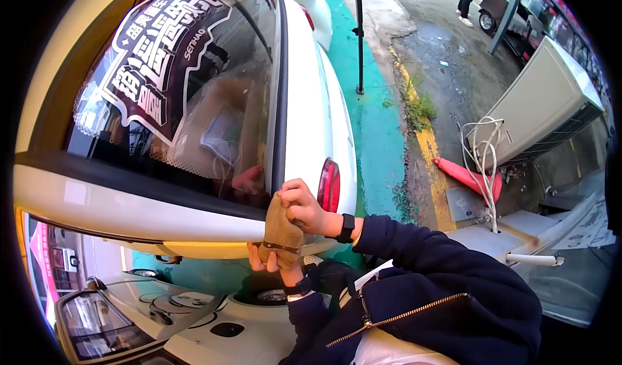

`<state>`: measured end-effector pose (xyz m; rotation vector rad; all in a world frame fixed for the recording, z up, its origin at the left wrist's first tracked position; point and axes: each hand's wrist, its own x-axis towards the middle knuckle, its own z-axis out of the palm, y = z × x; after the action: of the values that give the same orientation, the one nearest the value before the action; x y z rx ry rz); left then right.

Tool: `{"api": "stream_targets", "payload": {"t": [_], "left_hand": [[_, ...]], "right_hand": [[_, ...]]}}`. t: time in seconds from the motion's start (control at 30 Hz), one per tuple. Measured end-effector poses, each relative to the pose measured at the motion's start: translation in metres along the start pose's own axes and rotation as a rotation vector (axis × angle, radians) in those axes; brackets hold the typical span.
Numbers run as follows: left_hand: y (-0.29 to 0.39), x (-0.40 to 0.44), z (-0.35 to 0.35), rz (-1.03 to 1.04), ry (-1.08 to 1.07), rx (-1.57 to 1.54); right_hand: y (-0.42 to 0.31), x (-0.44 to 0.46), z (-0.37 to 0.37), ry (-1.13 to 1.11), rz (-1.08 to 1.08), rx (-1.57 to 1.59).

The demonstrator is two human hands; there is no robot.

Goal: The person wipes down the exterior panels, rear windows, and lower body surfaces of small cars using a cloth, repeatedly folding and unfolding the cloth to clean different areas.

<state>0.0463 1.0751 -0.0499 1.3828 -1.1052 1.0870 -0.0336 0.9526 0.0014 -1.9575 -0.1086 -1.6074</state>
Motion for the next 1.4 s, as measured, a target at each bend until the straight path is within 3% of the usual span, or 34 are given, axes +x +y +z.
{"api": "stream_targets", "payload": {"t": [0.2, 0.43, 0.53, 0.57, 0.63, 0.7, 0.73, 0.83, 0.93, 1.07, 1.13, 1.23, 1.3, 1.37, 1.4], "left_hand": [[-0.009, -0.013, -0.011, 0.041, -0.081, -0.079], [-0.032, -0.063, -0.034, 0.219, -0.247, -0.072], [-0.043, -0.102, -0.045, 0.28, -0.346, -0.051], [-0.042, -0.119, -0.051, 0.272, -0.413, -0.062], [-0.039, -0.143, -0.067, 0.251, -0.598, -0.082], [-0.042, -0.141, -0.082, 0.242, -1.126, -0.266], [-0.022, -0.11, -0.074, 0.076, -1.336, -0.363], [-0.002, -0.094, -0.056, 0.021, -1.287, -0.531], [0.022, -0.07, -0.021, 0.142, -1.355, -0.647], [0.059, -0.068, 0.021, 0.063, -1.299, -0.693], [0.078, -0.061, 0.035, 0.027, -1.162, -0.625], [0.095, -0.07, 0.039, -0.032, -1.165, -0.431], [0.101, -0.074, 0.039, -0.027, -1.218, -0.426], [0.107, -0.084, 0.043, -0.2, -1.396, -0.477], [0.109, -0.082, 0.047, -0.086, -1.414, -0.518]], "right_hand": [[-0.009, -0.053, -0.004, 0.088, 0.106, -0.141], [-0.028, -0.11, -0.017, -0.03, 0.227, -0.391], [-0.034, -0.126, -0.015, -0.094, 0.141, -0.48], [-0.036, -0.132, -0.018, -0.095, 0.157, -0.485], [-0.041, -0.142, -0.031, -0.338, 0.076, -0.464], [-0.046, -0.155, -0.045, -0.441, 0.245, -0.361], [-0.052, -0.169, -0.049, -0.321, 0.451, -0.356], [-0.072, -0.195, -0.075, 0.004, 0.885, -0.468], [-0.067, -0.209, -0.103, 0.084, 1.03, -0.497], [-0.045, -0.21, -0.138, 0.137, 1.061, -0.462], [-0.035, -0.208, -0.153, 0.146, 1.086, -0.375], [-0.031, -0.202, -0.174, 0.134, 1.068, -0.336], [-0.033, -0.206, -0.187, 0.119, 1.062, -0.338], [-0.035, -0.214, -0.2, 0.105, 1.044, -0.355], [-0.037, -0.222, -0.206, 0.117, 1.088, -0.332]]}}
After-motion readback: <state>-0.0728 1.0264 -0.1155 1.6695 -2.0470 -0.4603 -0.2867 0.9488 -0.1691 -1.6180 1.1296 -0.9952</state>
